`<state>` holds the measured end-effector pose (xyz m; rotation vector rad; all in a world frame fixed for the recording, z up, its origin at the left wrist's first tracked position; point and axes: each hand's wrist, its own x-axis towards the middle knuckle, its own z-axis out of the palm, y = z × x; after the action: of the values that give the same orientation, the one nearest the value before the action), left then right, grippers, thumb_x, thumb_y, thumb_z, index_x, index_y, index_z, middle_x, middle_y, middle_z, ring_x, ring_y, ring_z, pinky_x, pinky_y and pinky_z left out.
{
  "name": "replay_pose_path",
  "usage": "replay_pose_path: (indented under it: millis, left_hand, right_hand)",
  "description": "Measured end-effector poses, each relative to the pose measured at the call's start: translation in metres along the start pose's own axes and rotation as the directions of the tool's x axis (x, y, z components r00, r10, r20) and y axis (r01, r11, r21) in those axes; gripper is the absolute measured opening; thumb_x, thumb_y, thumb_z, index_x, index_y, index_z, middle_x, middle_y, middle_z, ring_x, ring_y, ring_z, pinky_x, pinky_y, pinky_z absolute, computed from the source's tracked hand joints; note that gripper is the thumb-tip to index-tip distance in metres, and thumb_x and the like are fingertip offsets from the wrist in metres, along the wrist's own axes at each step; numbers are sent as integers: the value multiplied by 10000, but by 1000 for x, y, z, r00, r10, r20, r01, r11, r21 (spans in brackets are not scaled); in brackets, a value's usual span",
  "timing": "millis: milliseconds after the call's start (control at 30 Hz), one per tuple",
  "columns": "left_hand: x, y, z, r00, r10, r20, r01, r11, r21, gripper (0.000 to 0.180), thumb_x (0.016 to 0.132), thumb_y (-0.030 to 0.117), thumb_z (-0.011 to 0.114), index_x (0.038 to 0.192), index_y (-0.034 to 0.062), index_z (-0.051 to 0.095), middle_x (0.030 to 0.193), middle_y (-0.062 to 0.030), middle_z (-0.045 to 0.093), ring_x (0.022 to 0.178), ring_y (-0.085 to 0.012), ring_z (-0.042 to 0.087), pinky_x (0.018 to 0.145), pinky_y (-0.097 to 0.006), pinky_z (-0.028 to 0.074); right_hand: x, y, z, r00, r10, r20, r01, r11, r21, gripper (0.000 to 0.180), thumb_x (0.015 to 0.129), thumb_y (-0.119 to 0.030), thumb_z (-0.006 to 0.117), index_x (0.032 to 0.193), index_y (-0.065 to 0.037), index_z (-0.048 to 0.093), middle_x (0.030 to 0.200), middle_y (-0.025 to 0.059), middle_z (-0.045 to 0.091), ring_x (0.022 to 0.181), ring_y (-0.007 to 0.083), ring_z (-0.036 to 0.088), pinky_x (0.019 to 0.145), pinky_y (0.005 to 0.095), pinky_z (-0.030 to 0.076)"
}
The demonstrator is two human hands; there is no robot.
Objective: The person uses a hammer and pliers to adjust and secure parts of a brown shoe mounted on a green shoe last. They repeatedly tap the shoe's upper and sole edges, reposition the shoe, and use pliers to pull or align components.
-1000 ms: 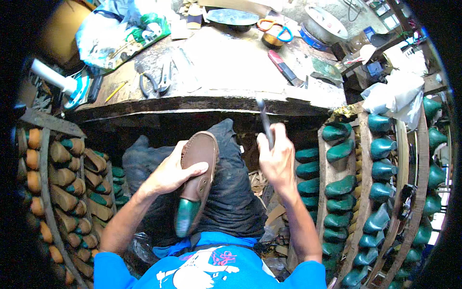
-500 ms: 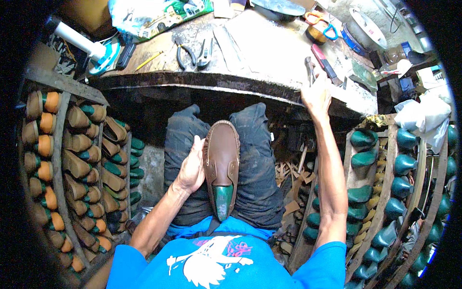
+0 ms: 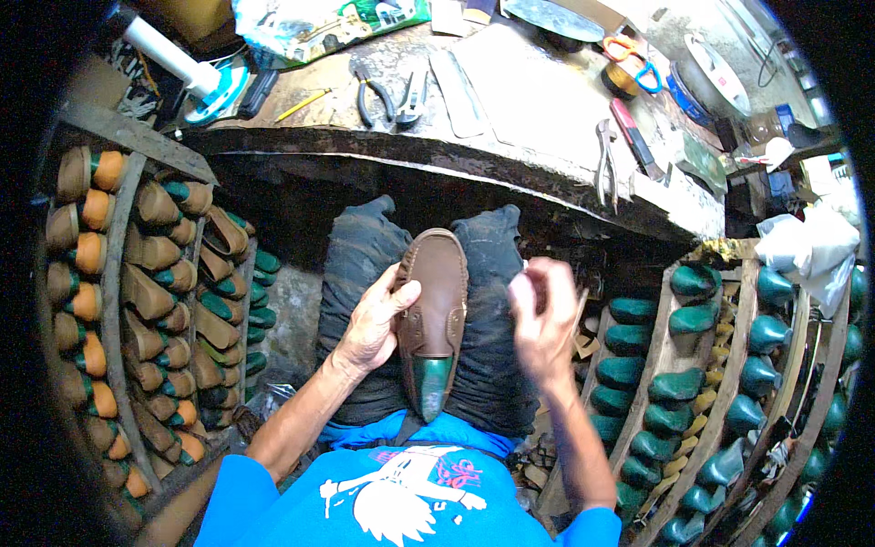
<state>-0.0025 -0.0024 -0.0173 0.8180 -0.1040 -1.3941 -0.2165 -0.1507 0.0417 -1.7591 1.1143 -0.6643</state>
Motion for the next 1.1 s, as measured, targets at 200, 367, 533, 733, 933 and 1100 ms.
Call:
replay_pose_path:
  millis: [200,367,533,733,933,1100]
  left_hand:
    - [-8,-4,26,978,130,-163,-69,938,339,584,1063,174,855,1562,-34,633,1394,-124,771,1211,-178,743,1069,-346,608]
    - [-21,8,23,980,152,-126,-71,867,493,673,1048,268,882,1589,-53,641,1351,-118,743,1216,-201,746,1073,-357,594]
    - [-34,19,19,973,228,-42,-159,786,597,653,1074,289,846,1598,-42,641,1331,-95,728,1241,-204,731,1048,-364,591]
    - [-39,31,7,981,111,-158,-59,952,301,568,1103,272,783,1592,20,644,1413,-87,683,1260,-213,695,1043,-354,588]
    - [-21,39,9,965,261,-20,-244,925,290,686,1048,189,813,1657,17,546,1576,-122,614,1400,-216,618,1182,-384,530]
    - [-17,52,24,989,143,26,-145,987,74,601,1005,133,822,1545,37,577,1399,-86,715,1273,-191,703,1129,-379,573]
  right_hand:
    - [-95,-3,62,962,102,255,-170,950,264,1085,939,-258,940,1786,-5,310,1714,248,515,1582,357,529,1321,478,420]
    - [-85,29,58,925,140,353,-327,768,551,1009,971,-300,895,1776,5,369,1645,191,622,1520,265,586,1307,438,419]
    - [-79,33,53,898,112,425,-376,698,610,1075,915,-371,915,1775,-1,387,1675,160,601,1537,263,571,1325,427,391]
    - [-76,34,48,846,163,508,-506,544,669,1006,890,-441,873,1699,-2,467,1595,158,652,1443,285,648,1256,452,487]
    - [-80,49,58,666,228,710,-741,93,665,972,997,-650,724,1692,-19,471,1529,275,671,1255,429,748,1135,597,597]
    - [-68,53,74,428,-385,818,-896,-303,325,809,1151,-653,490,1648,-17,548,1421,361,705,1224,509,749,1032,564,662]
